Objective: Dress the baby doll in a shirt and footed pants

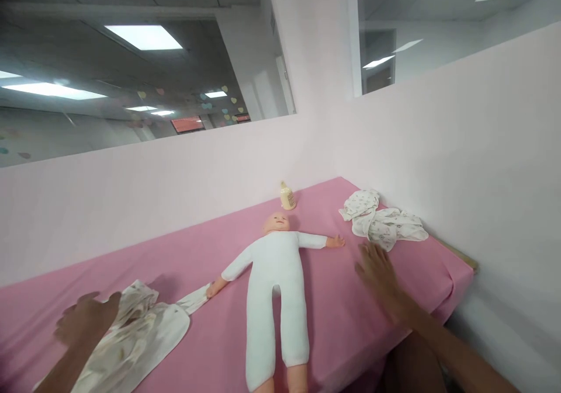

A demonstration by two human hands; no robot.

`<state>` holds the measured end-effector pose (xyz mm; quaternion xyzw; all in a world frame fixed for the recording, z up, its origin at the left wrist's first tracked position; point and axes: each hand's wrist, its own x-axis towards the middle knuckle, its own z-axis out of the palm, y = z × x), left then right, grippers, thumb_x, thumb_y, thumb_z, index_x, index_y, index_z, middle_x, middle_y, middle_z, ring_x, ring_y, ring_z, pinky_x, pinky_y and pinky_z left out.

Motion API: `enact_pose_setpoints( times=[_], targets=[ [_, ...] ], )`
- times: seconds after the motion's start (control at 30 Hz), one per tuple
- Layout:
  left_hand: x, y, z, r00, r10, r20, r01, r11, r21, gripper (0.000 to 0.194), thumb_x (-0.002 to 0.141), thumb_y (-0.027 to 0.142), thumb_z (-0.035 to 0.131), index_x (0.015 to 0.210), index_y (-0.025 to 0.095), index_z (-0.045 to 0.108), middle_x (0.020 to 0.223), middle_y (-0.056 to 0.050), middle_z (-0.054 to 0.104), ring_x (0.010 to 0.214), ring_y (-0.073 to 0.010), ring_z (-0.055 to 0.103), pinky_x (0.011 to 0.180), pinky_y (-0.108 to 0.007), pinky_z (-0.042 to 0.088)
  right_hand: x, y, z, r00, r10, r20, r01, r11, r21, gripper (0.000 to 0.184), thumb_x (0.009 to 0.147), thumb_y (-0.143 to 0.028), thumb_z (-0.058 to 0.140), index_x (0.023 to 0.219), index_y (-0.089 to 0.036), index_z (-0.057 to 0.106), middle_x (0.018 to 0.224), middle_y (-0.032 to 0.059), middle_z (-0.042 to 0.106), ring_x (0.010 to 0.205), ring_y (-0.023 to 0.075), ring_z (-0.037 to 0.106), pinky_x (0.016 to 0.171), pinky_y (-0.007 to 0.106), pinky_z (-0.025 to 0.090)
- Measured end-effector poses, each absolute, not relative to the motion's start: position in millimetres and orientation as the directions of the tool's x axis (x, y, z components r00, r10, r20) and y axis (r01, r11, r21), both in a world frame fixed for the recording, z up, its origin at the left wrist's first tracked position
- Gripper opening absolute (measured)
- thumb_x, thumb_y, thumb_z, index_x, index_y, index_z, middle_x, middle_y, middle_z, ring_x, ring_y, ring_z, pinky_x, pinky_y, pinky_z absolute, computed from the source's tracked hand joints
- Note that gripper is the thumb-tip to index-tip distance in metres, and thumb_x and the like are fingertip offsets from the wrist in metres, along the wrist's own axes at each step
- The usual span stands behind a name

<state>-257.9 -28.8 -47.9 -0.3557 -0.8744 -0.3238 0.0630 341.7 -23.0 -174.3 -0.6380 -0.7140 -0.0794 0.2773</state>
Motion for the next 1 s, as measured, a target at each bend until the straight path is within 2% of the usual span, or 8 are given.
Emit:
enact_pose_setpoints(
  times=[0.1,0.23,0.4,0.53,0.67,0.8,0.93,1.0],
  targets=[
    [-239.9,-27.4,-42.7,-0.653,0.614,0.443,0.755,0.487,0.439,0.021,0.066,0.041,0.048,0.077,0.022,0.048,0.083,-0.006,0.062,0.106,-0.0367,0.056,0.085,-0.048,0.047,371.3,11.6,-173.1,0.007,0.888,0.459,1.000,-0.010,0.002,0.037,0.081,-0.010,0.043,0.114,-0.011,0.060,0.115,0.0200,0.061,0.107,0.0322,0.053,0.091,0.044,0.036],
    [-198.0,-35.4,-38.2,-0.443,0.716,0.539,0.874,0.214,0.436,0.022,0.074,0.040,0.048,0.085,0.023,0.056,0.097,-0.004,0.066,0.106,-0.0322,0.056,0.092,-0.046,0.044,403.7,35.7,-166.7,0.033,0.928,0.371,0.999,-0.042,0.017,0.030,0.084,-0.005,0.034,0.092,-0.010,0.063,0.098,0.0195,0.065,0.090,0.0284,0.057,0.081,0.040,0.036],
    [-132.2,-54.1,-35.7,-0.251,0.783,0.568,0.893,-0.039,0.448,0.033,0.080,0.045,0.046,0.092,0.019,0.063,0.108,-0.011,0.065,0.107,-0.0309,0.056,0.096,-0.043,0.042,413.3,35.3,-125.6,0.370,0.862,0.348,0.872,-0.193,-0.450,0.020,0.086,-0.020,0.036,0.071,-0.018,0.049,0.070,0.0058,0.055,0.063,0.0177,0.048,0.057,0.030,0.031],
    [-66.2,-66.8,-43.0,-0.122,0.863,0.491,0.807,-0.202,0.555,0.033,0.082,0.047,0.050,0.095,0.021,0.064,0.105,-0.009,0.066,0.103,-0.0278,0.058,0.091,-0.041,0.045,389.2,15.9,-68.4,0.467,0.794,0.388,0.549,0.084,-0.832,0.018,0.080,-0.023,0.039,0.063,-0.021,0.037,0.057,-0.0035,0.038,0.056,0.0124,0.039,0.052,0.026,0.030],
    [10.6,-82.4,-50.5,0.133,0.930,0.344,0.606,-0.351,0.714,0.033,0.082,0.047,0.057,0.103,0.023,0.064,0.111,-0.008,0.064,0.104,-0.0251,0.058,0.094,-0.040,0.044,337.3,-21.0,-9.5,0.360,0.876,0.322,0.102,0.306,-0.947,0.011,0.074,-0.031,0.051,0.071,-0.020,0.050,0.057,-0.0060,0.039,0.051,0.0098,0.038,0.048,0.024,0.033],
    [78.2,-94.3,-38.7,0.298,0.917,0.264,0.391,-0.370,0.842,0.061,0.074,0.045,0.069,0.129,0.022,0.052,0.127,-0.012,0.057,0.113,-0.0273,0.055,0.095,-0.040,0.044,277.7,-65.1,33.9,0.042,0.933,0.356,-0.123,0.359,-0.925,0.021,0.074,-0.036,0.059,0.086,-0.020,0.061,0.060,-0.0047,0.049,0.052,0.0099,0.045,0.049,0.023,0.037],
    [110.5,-98.5,-15.3,0.344,0.897,0.277,0.319,-0.389,0.864,0.030,0.084,0.045,0.057,0.094,0.018,0.066,0.095,-0.008,0.068,0.095,-0.0256,0.062,0.086,-0.037,0.048,240.0,-101.9,54.1,-0.174,0.873,0.456,-0.103,0.444,-0.890,0.023,0.080,-0.039,0.058,0.090,-0.020,0.066,0.068,-0.0014,0.058,0.059,0.0115,0.052,0.053,0.023,0.042],
    [110.3,-100.2,-5.7,0.272,0.904,0.331,0.282,-0.404,0.870,0.029,0.087,0.044,0.052,0.082,0.019,0.066,0.084,-0.008,0.068,0.092,-0.0247,0.063,0.083,-0.036,0.049,233.6,-115.3,56.3,-0.252,0.839,0.482,-0.104,0.472,-0.875,0.027,0.084,-0.041,0.054,0.098,-0.021,0.067,0.077,0.0007,0.063,0.068,0.0142,0.059,0.059,0.025,0.047]
  ],
)
